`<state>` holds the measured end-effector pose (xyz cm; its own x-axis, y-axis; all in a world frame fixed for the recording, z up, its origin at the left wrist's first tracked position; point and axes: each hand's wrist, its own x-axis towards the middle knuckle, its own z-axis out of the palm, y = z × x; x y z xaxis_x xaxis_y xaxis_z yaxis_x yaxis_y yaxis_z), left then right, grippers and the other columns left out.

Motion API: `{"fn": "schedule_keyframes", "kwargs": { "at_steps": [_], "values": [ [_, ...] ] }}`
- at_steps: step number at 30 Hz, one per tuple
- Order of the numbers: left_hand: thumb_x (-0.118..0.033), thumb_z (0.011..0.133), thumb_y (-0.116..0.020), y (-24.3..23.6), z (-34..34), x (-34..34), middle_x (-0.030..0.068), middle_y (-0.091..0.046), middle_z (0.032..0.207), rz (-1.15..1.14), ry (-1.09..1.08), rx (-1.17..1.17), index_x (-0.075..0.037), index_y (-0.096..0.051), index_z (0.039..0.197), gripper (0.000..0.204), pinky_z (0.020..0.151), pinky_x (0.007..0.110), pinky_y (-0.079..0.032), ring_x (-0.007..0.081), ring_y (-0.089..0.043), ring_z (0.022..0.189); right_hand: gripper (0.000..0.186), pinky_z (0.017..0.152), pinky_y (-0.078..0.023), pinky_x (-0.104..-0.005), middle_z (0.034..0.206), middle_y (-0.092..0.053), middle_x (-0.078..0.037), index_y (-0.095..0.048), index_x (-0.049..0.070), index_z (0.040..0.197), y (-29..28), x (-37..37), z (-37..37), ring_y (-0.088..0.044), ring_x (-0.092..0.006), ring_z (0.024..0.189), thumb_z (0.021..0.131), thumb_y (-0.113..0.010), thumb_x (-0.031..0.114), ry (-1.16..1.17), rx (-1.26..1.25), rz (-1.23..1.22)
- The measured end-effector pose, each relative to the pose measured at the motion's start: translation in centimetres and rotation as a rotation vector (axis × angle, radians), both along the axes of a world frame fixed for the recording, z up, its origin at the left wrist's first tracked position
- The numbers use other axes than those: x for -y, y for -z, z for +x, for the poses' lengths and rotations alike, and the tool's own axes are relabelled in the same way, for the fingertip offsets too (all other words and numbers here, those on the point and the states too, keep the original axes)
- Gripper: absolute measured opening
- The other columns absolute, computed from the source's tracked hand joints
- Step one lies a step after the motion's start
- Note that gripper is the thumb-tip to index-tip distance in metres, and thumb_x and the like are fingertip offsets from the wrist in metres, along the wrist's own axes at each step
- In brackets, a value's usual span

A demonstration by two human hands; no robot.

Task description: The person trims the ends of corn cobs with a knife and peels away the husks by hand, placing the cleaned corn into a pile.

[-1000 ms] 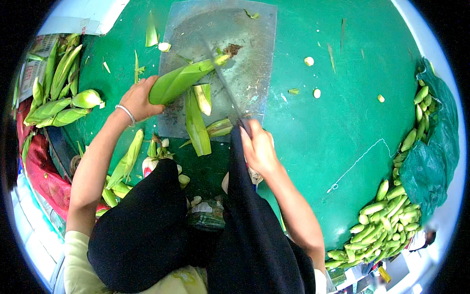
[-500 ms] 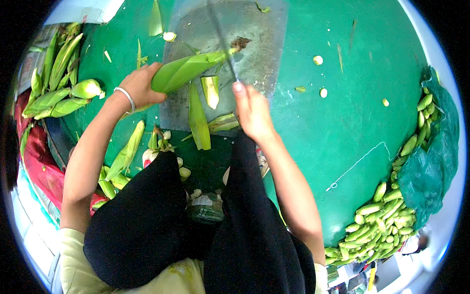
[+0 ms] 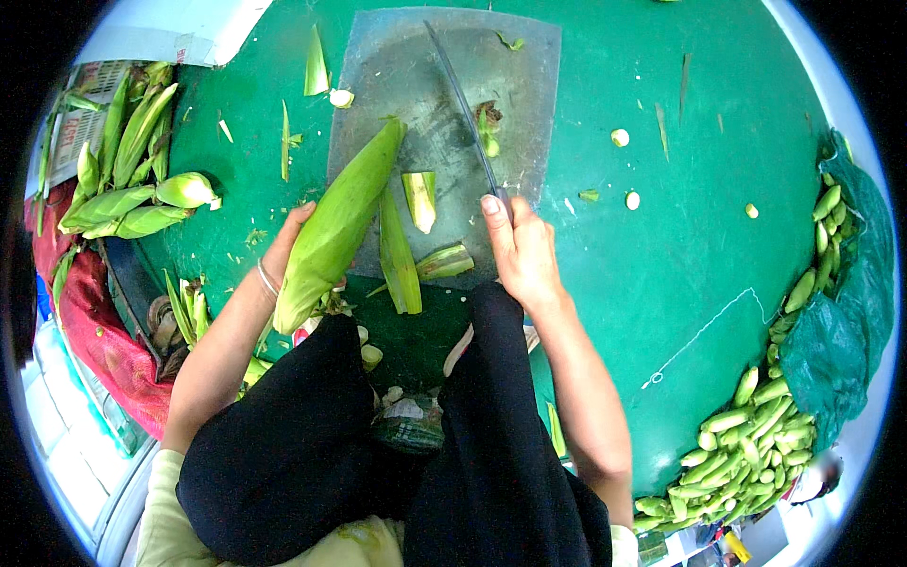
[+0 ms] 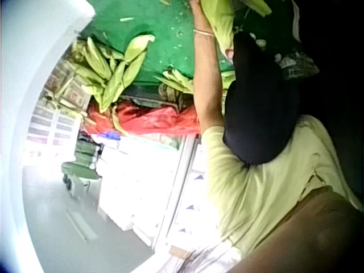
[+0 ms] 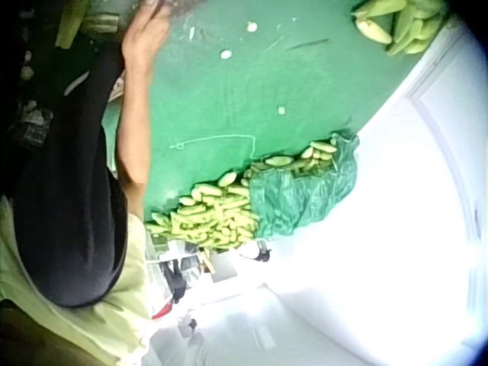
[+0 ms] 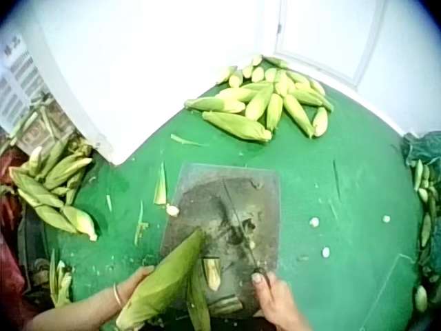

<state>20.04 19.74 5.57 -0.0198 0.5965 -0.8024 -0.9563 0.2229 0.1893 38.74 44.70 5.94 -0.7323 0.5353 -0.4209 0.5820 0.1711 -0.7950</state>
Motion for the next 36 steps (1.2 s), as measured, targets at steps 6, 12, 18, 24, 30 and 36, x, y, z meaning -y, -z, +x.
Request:
{"fn": "schedule_keyframes", "kwargs": {
  "at_steps": [6, 12, 18, 24, 30, 36],
  "values": [
    [-0.042, 0.081, -0.059, -2.5, 0.5, -2.3, 0.0137, -0.063, 0.097, -0.159, 0.172, -0.221, -0.003, -0.049, 0.118, 0.055, 0.065, 0.034, -0.054, 0.0208, -0.064, 0.078, 0.046, 0.061, -0.046, -0.0511, 0.068, -0.058, -0.028, -0.05, -0.001, 0.084, -3.9, 1.1, -2.0, -0.058, -0.0461, 0.071, 0.088, -0.049, 0.044, -0.519, 0.037, 0.27],
    [-0.037, 0.079, -0.055, -1.3, -1.6, 0.7, 0.02, -0.059, 0.108, -0.073, 0.099, -0.088, -0.001, -0.045, 0.124, 0.059, 0.077, 0.037, -0.052, 0.0268, -0.062, 0.091, 0.053, 0.069, -0.045, -0.0489, 0.075, -0.057, -0.03, -0.053, -0.004, 0.082, -0.4, -0.7, -2.9, -0.057, -0.0456, 0.079, 0.089, -0.044, 0.048, -0.325, 0.134, 0.151],
    [-0.041, 0.077, -0.055, -0.3, -0.5, -0.4, 0.0255, -0.044, 0.127, 0.359, -0.154, -0.199, -0.001, -0.036, 0.131, 0.07, 0.1, 0.046, -0.035, 0.0337, -0.047, 0.116, 0.055, 0.06, -0.043, -0.0438, 0.065, -0.056, -0.024, -0.053, -0.004, 0.077, -0.6, -3.7, -2.5, -0.058, -0.0401, 0.066, 0.091, -0.041, 0.047, -0.032, 0.118, 0.171],
    [-0.041, 0.079, -0.062, -2.8, -4.3, -1.2, 0.012, -0.051, 0.122, 0.345, -0.547, -0.434, -0.007, -0.043, 0.124, 0.059, 0.1, 0.045, -0.035, 0.028, -0.048, 0.113, 0.052, 0.067, -0.044, -0.0454, 0.075, -0.054, -0.03, -0.049, -0.003, 0.079, 0.6, 3.0, 4.7, -0.057, -0.0403, 0.075, 0.092, -0.041, 0.046, -0.534, 0.207, -0.07],
    [-0.036, 0.078, -0.064, -3.4, -5.9, 1.0, 0.0104, -0.047, 0.128, 0.351, -0.608, -0.56, -0.01, -0.043, 0.125, 0.058, 0.102, 0.049, -0.031, 0.0286, -0.043, 0.12, 0.046, 0.055, -0.041, -0.0315, 0.06, -0.049, -0.008, -0.049, -0.001, 0.077, -2.6, 5.2, 8.3, -0.049, -0.0168, 0.056, 0.094, -0.04, 0.041, -0.17, 0.222, -0.5],
    [-0.029, 0.08, -0.063, -1.8, -4.3, 0.3, 0.0099, -0.044, 0.13, 0.442, -0.641, -0.5, -0.011, -0.039, 0.129, 0.057, 0.1, 0.051, -0.032, 0.03, -0.041, 0.121, 0.045, 0.047, -0.038, -0.0275, 0.053, -0.046, -0.002, -0.047, 0.002, 0.075, -2.9, 2.9, 4.5, -0.045, -0.0117, 0.049, 0.094, -0.041, 0.042, -0.025, -0.028, -0.332]
  ]
}}
